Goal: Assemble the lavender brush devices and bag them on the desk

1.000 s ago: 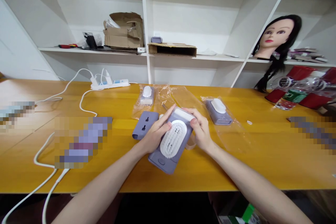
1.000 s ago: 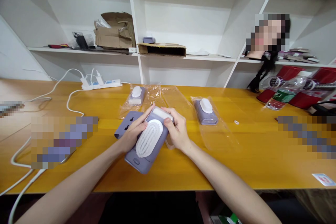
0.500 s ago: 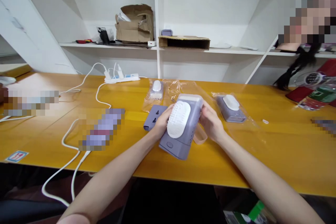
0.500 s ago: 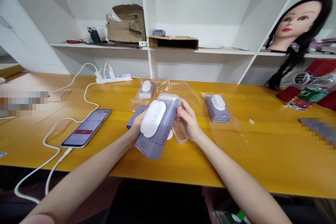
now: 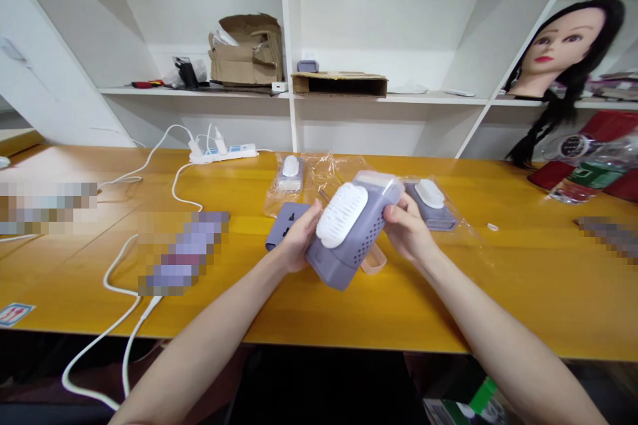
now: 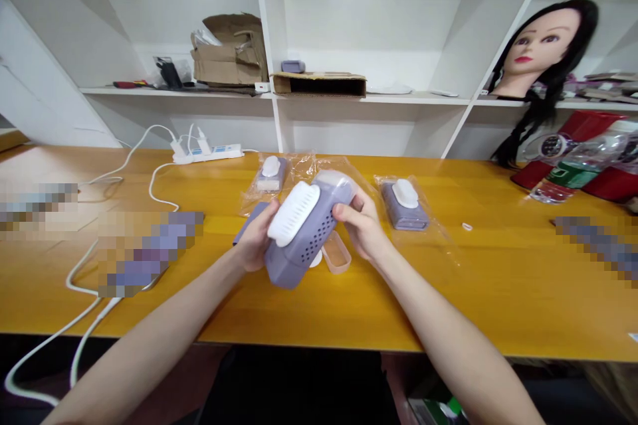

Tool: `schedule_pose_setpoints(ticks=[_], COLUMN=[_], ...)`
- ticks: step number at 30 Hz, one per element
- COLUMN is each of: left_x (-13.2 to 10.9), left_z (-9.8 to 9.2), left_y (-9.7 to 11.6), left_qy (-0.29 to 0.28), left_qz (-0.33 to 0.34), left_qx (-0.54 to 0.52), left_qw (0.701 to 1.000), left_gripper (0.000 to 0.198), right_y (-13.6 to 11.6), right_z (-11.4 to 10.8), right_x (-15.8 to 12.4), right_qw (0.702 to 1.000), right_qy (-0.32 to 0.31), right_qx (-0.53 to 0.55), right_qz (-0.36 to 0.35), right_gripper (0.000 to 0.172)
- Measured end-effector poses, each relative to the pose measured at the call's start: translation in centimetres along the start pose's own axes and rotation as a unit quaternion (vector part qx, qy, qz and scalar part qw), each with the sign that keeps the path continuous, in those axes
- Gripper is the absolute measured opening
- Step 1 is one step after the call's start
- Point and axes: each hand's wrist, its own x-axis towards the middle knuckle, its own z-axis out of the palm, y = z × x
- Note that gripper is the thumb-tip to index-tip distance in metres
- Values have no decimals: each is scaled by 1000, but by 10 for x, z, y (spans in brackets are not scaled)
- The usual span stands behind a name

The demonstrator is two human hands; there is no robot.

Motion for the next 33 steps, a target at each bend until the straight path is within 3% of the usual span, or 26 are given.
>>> schedule_pose_setpoints(ticks=[3, 5, 8, 10, 11, 13, 16, 18, 19, 21, 23, 33], left_x=[-3, -4, -3, -2, -1, 0, 1, 0, -1, -4, -5, -4], left_z=[-2, -3, -2, -1, -1, -3, -5, -5, -4, -1, 2, 7], left_y=[2, 3, 2, 3, 3, 4, 6, 8, 8, 8, 7, 5], left_qy=[-18, -42, -40, -14, 2, 28, 40, 37, 34, 22, 13, 52], left_qz=[-25, -25, 39, 87, 102, 113, 99, 74, 56, 19, -11, -30], left_qx=[42, 56, 44, 28, 21, 12, 22, 47, 64, 105, 145, 194], left_qw=[999, 997, 997, 996, 995, 993, 994, 995, 996, 994, 989, 979], left_gripper=[57, 53, 52, 48, 45, 41, 40, 43, 45, 50, 54, 64], right_y=[-1, -1, -5, -9, -10, -8, 6, 18, 23, 31, 34, 9], right_z=[-8, -15, -35, -55, -66, -84, -97, -97, -96, -94, -95, -86], right_x=[5, 9, 19, 26, 29, 34, 37, 38, 39, 42, 45, 44], right_qw=[998, 998, 990, 965, 934, 821, 650, 580, 562, 550, 557, 593], right_qy=[61, 56, 5, 18, 51, 89, 40, 30, 39, 57, 58, 74], right_qx=[-9, -36, -138, -257, -341, -555, -759, -814, -826, -833, -828, -793], right_qz=[-17, -11, -21, -59, -91, -104, -19, 7, 7, -10, -29, -122], right_gripper=[33, 34, 50, 53, 51, 53, 66, 68, 61, 43, 33, 22])
